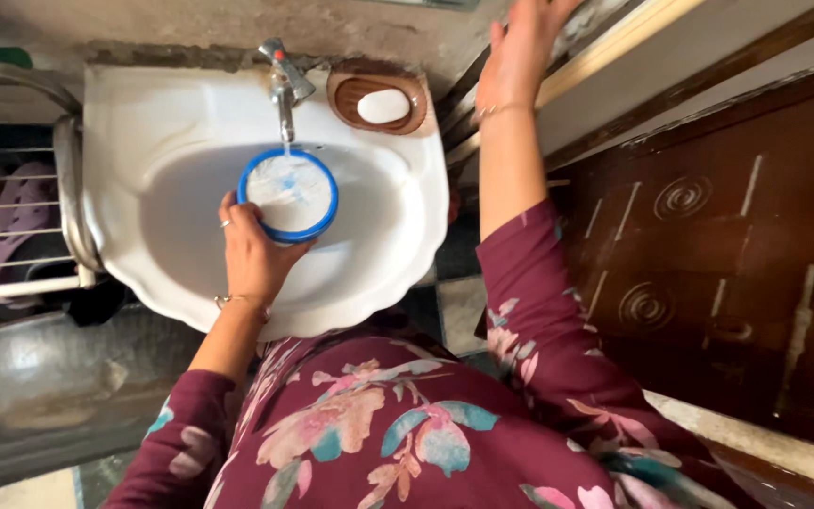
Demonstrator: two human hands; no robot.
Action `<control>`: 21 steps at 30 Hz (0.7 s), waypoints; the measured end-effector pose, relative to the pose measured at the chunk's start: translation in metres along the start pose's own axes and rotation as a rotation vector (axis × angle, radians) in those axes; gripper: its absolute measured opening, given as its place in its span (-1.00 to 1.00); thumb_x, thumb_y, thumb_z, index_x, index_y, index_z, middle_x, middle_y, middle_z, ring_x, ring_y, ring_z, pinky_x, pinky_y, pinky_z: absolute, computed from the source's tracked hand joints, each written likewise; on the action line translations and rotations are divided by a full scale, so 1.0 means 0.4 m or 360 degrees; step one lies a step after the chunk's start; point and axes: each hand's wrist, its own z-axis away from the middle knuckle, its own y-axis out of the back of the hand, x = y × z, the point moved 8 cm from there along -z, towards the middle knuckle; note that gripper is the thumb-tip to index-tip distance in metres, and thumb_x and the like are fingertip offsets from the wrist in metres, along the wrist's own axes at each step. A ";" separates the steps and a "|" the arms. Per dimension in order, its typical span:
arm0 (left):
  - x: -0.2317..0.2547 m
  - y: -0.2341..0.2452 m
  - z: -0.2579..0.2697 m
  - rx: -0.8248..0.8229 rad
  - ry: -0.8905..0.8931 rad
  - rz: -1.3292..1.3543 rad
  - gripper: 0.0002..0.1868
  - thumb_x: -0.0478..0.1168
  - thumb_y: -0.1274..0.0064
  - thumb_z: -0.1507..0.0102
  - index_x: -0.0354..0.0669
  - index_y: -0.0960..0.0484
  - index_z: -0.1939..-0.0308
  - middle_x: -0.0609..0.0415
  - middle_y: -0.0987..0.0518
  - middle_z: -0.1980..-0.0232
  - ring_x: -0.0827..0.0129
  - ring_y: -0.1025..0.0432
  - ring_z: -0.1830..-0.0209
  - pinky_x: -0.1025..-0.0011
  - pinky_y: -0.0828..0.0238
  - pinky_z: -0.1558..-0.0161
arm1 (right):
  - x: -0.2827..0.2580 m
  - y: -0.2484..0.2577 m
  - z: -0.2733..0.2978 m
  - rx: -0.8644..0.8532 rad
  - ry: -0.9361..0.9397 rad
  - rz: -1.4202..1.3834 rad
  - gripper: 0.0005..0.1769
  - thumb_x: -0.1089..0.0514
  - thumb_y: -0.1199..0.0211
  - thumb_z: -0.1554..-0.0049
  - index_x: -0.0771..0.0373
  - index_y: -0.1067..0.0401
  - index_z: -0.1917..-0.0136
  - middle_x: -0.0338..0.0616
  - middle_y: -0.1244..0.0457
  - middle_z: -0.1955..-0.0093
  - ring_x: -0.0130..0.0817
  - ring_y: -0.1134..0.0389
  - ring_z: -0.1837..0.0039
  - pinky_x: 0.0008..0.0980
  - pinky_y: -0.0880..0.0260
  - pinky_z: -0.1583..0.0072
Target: The person washes a plastic container in a sink with a sponge, then moves to a tiled area to sweep the floor with a hand broom and fill a blue bucket with water from a tap using a mug.
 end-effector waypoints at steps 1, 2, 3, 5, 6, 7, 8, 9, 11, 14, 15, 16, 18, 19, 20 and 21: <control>0.006 0.005 0.002 0.0013 -0.0026 0.0005 -0.11 -0.12 -0.60 0.08 -0.38 -0.26 -0.04 -0.60 -0.24 -0.32 -0.40 -0.27 -0.30 0.04 -0.40 -0.13 | 0.054 0.029 -0.058 0.0126 -0.0108 -0.0056 0.07 -0.06 -0.23 -0.17 -0.16 0.42 -0.68 -0.14 0.30 -0.71 -0.03 0.38 -0.67 0.14 0.38 -0.53; 0.012 0.008 0.002 0.0019 -0.0062 -0.0014 -0.12 -0.12 -0.61 0.07 -0.37 -0.27 -0.04 -0.56 -0.27 -0.29 -0.40 -0.26 -0.32 0.03 -0.39 -0.15 | 0.104 0.048 -0.112 0.0131 -0.0181 -0.0177 0.01 -0.13 -0.15 -0.24 -0.08 0.40 -0.71 -0.20 0.32 -0.74 -0.18 0.41 -0.70 0.09 0.40 -0.55; 0.017 0.009 0.006 0.0022 -0.0088 -0.0035 -0.13 -0.13 -0.61 0.06 -0.36 -0.27 -0.04 -0.52 -0.29 -0.26 -0.41 -0.25 -0.35 0.03 -0.38 -0.16 | 0.153 0.074 -0.153 0.0136 -0.0265 -0.0294 -0.04 -0.19 -0.08 -0.30 0.01 0.37 -0.74 -0.25 0.33 -0.78 -0.32 0.44 -0.73 0.05 0.43 -0.57; 0.015 0.011 0.013 0.0021 -0.0109 0.0000 -0.13 -0.14 -0.61 0.06 -0.36 -0.28 -0.05 -0.49 -0.30 -0.25 -0.39 -0.25 -0.37 0.03 -0.38 -0.19 | 0.205 0.135 -0.181 0.0125 -0.0208 -0.0372 -0.11 -0.21 -0.03 -0.39 0.16 0.26 -0.74 -0.21 0.27 -0.76 -0.39 0.38 -0.71 0.02 0.39 -0.58; 0.009 0.008 0.009 0.0019 -0.0105 0.0058 -0.14 -0.15 -0.60 0.07 -0.36 -0.28 -0.05 -0.50 -0.29 -0.27 -0.38 -0.25 -0.36 0.04 -0.38 -0.19 | 0.202 0.155 -0.175 0.0107 -0.0067 -0.0333 -0.17 -0.16 -0.07 -0.41 0.23 0.19 -0.71 -0.13 0.19 -0.72 -0.31 0.29 -0.66 0.03 0.32 -0.58; 0.007 0.006 0.001 0.0031 -0.0106 0.0122 -0.14 -0.16 -0.60 0.07 -0.36 -0.28 -0.05 -0.51 -0.28 -0.29 -0.37 -0.26 -0.35 0.04 -0.38 -0.20 | 0.177 0.155 -0.169 0.0078 0.0085 -0.0297 -0.22 -0.11 -0.10 -0.42 0.30 0.11 -0.68 -0.05 0.12 -0.67 -0.23 0.20 -0.62 0.04 0.26 -0.58; 0.003 0.003 -0.003 0.0008 -0.0095 0.0117 -0.13 -0.15 -0.60 0.07 -0.35 -0.28 -0.06 -0.44 -0.32 -0.25 -0.35 -0.26 -0.38 0.04 -0.37 -0.21 | 0.144 0.142 -0.150 0.0050 0.0236 -0.0262 -0.27 -0.06 -0.13 -0.44 0.36 0.04 -0.65 0.03 0.04 -0.62 -0.16 0.11 -0.57 0.06 0.19 -0.57; 0.000 -0.004 -0.009 -0.0018 -0.0088 0.0119 -0.13 -0.15 -0.60 0.06 -0.33 -0.28 -0.08 -0.37 -0.35 -0.20 -0.33 -0.25 -0.41 0.03 -0.35 -0.23 | 0.099 0.120 -0.118 0.0025 0.0394 -0.0225 -0.32 -0.02 -0.16 -0.46 0.42 -0.04 -0.62 0.11 -0.03 -0.57 -0.09 0.01 -0.53 0.07 0.12 -0.57; -0.004 -0.006 -0.004 -0.0047 -0.0052 0.0160 -0.10 -0.15 -0.60 0.08 -0.33 -0.28 -0.11 -0.37 -0.33 -0.24 -0.31 -0.26 -0.41 0.04 -0.34 -0.24 | 0.012 0.075 0.002 0.0035 0.0537 -0.0043 -0.43 0.04 -0.18 -0.44 0.39 -0.18 -0.56 0.03 -0.11 -0.53 -0.15 -0.09 -0.51 0.02 0.00 -0.57; -0.005 0.003 -0.014 -0.0020 -0.0043 0.0222 -0.02 -0.14 -0.60 0.13 -0.34 -0.26 -0.16 -0.50 -0.23 -0.39 -0.33 -0.24 -0.37 0.05 -0.32 -0.26 | -0.098 0.046 0.275 -0.0019 0.0330 -0.0097 -0.60 0.07 -0.24 -0.34 0.29 -0.26 -0.33 -0.10 -0.19 -0.38 -0.33 -0.17 -0.43 -0.12 -0.16 -0.50; 0.000 0.007 -0.011 0.0001 -0.0085 0.0209 0.00 -0.13 -0.61 0.14 -0.34 -0.25 -0.17 -0.49 -0.24 -0.38 -0.36 -0.21 -0.41 0.05 -0.31 -0.28 | -0.104 0.038 0.347 0.0097 0.0187 0.0020 -0.61 0.18 -0.32 -0.28 0.30 -0.17 -0.22 -0.08 -0.07 -0.18 -0.27 -0.03 -0.17 -0.15 0.00 -0.20; 0.005 0.009 -0.009 0.0021 -0.0127 0.0195 0.02 -0.12 -0.62 0.15 -0.33 -0.24 -0.18 -0.48 -0.26 -0.37 -0.38 -0.19 -0.44 0.04 -0.29 -0.30 | -0.094 0.025 0.406 0.0212 0.0043 0.0139 -0.53 0.30 -0.40 -0.22 0.30 -0.08 -0.11 -0.06 0.04 0.03 -0.20 0.11 0.10 -0.18 0.16 0.09; 0.006 0.008 -0.013 0.0032 -0.0111 0.0209 0.02 -0.12 -0.61 0.12 -0.29 -0.24 -0.23 -0.49 -0.23 -0.42 -0.35 -0.23 -0.40 0.04 -0.29 -0.31 | -0.102 -0.112 0.497 -0.0392 0.0360 0.0557 -0.53 0.28 -0.50 -0.17 0.17 -0.25 -0.19 -0.29 -0.15 -0.12 -0.43 -0.19 -0.23 -0.35 -0.26 -0.37; 0.009 0.009 -0.014 0.0036 -0.0107 0.0217 0.02 -0.12 -0.61 0.10 -0.27 -0.24 -0.25 -0.50 -0.21 -0.44 -0.33 -0.25 -0.38 0.04 -0.28 -0.32 | -0.059 -0.176 0.528 -0.0689 0.0267 0.0729 -0.53 0.32 -0.54 -0.12 0.18 -0.28 -0.12 -0.30 -0.12 -0.05 -0.44 -0.17 -0.13 -0.39 -0.26 -0.27; 0.009 0.007 -0.012 -0.0011 -0.0069 0.0197 0.02 -0.11 -0.60 0.10 -0.23 -0.27 -0.28 -0.47 -0.23 -0.44 -0.32 -0.26 -0.36 0.04 -0.29 -0.31 | -0.012 -0.244 0.552 -0.0898 0.0299 0.0990 -0.63 0.32 -0.47 -0.09 0.21 -0.33 -0.06 -0.27 -0.19 -0.03 -0.42 -0.23 -0.13 -0.41 -0.28 -0.27; 0.008 0.007 -0.011 -0.0056 -0.0033 0.0178 0.03 -0.11 -0.60 0.10 -0.20 -0.29 -0.32 -0.45 -0.26 -0.44 -0.32 -0.28 -0.35 0.03 -0.30 -0.29 | 0.026 -0.294 0.591 -0.1058 0.0316 0.1121 -0.72 0.34 -0.37 -0.08 0.25 -0.38 -0.04 -0.20 -0.23 -0.05 -0.30 -0.31 -0.17 -0.37 -0.34 -0.30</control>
